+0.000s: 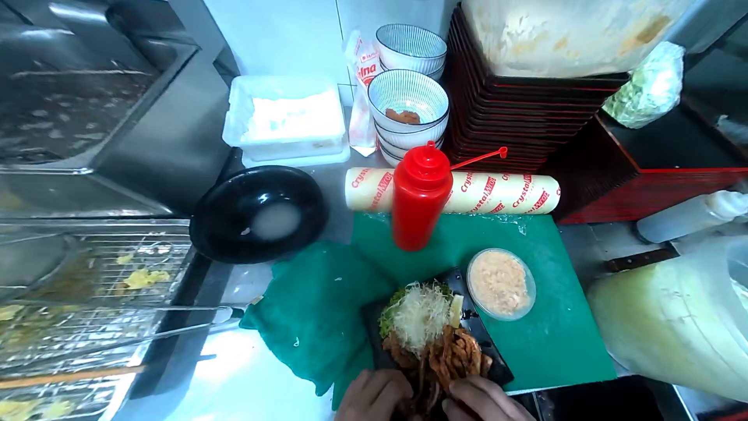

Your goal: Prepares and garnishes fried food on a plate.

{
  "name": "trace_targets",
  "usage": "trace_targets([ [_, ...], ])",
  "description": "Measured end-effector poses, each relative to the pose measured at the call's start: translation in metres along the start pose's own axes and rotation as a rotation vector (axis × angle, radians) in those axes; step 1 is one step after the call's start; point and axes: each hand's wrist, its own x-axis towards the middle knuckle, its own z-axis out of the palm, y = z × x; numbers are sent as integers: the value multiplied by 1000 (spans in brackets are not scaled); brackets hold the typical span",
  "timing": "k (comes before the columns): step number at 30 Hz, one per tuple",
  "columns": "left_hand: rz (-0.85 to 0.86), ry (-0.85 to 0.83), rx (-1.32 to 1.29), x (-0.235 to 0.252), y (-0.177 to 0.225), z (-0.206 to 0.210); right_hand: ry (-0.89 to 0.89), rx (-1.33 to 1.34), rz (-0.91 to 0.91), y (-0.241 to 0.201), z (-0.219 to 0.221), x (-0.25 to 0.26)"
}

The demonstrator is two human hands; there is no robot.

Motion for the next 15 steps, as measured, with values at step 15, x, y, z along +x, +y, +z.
trace_targets([
  [15, 76, 46, 234, -6, -3, 22, 153, -314, 284, -8, 21, -12],
])
